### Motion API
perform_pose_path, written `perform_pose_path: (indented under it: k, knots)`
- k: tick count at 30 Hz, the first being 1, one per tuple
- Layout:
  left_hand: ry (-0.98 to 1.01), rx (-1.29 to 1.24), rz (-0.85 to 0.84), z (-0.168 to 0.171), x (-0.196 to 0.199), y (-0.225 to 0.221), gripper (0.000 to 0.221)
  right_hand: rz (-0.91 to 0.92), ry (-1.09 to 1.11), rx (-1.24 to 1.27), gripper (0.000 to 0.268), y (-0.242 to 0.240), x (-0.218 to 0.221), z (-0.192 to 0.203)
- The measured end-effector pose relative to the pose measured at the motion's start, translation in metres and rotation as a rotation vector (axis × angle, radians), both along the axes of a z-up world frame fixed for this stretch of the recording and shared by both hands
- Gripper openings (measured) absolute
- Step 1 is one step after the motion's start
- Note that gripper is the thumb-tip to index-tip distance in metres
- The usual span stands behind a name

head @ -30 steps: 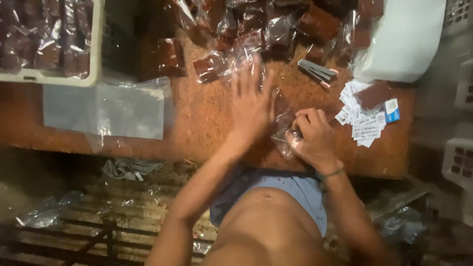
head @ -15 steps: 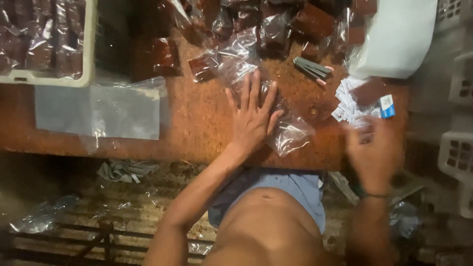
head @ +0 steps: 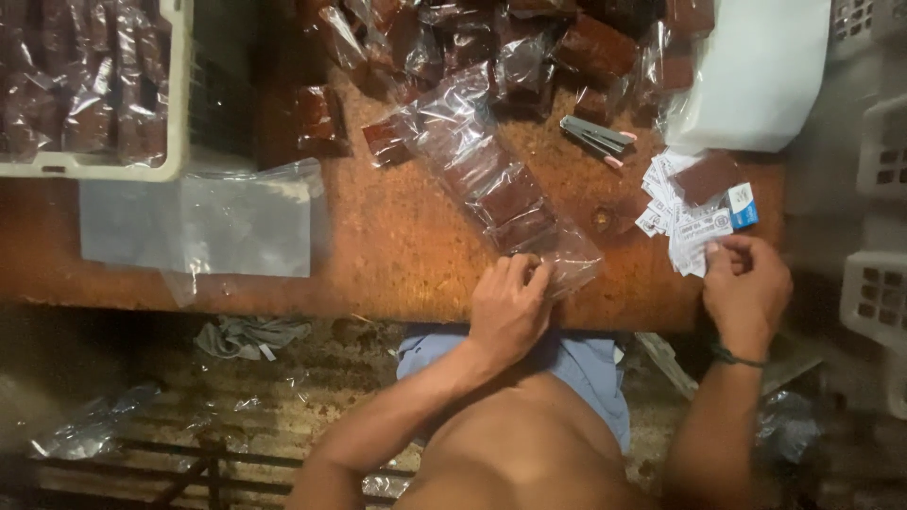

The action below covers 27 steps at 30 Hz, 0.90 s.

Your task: The person packages small brown rectangular products into plastic bags by hand and adds labels.

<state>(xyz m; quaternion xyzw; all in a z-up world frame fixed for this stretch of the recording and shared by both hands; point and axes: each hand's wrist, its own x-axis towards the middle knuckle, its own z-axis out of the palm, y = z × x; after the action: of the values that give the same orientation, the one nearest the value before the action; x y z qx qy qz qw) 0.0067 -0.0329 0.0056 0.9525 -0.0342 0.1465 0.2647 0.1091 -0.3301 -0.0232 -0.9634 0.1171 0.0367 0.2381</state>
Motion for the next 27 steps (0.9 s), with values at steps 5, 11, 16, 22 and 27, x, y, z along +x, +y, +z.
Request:
perform_pose_path:
  k: [5, 11, 16, 22, 27]
  knots:
    - [-0.024, -0.093, 0.024, 0.011, -0.004, 0.005, 0.013, -0.026, -0.027, 0.152, 0.011, 0.012, -0.016, 0.024]
    - [-0.071, -0.187, -0.002, 0.006, -0.003, 0.003, 0.011, -0.027, 0.453, 0.544, 0.021, 0.070, -0.050, 0.052]
    - [-0.076, -0.248, -0.070, 0.008, -0.010, 0.003, 0.004, -0.132, 0.530, 0.876, 0.026, 0.100, -0.072, -0.011]
    - [-0.129, -0.234, -0.066, 0.004, -0.013, 0.007, 0.006, -0.169, 0.399, 0.918, 0.011, 0.139, -0.062, -0.008]
    - [-0.149, -0.318, -0.075, 0.009, -0.016, 0.008, 0.005, -0.187, 0.480, 1.084, 0.019, 0.110, -0.076, -0.042]
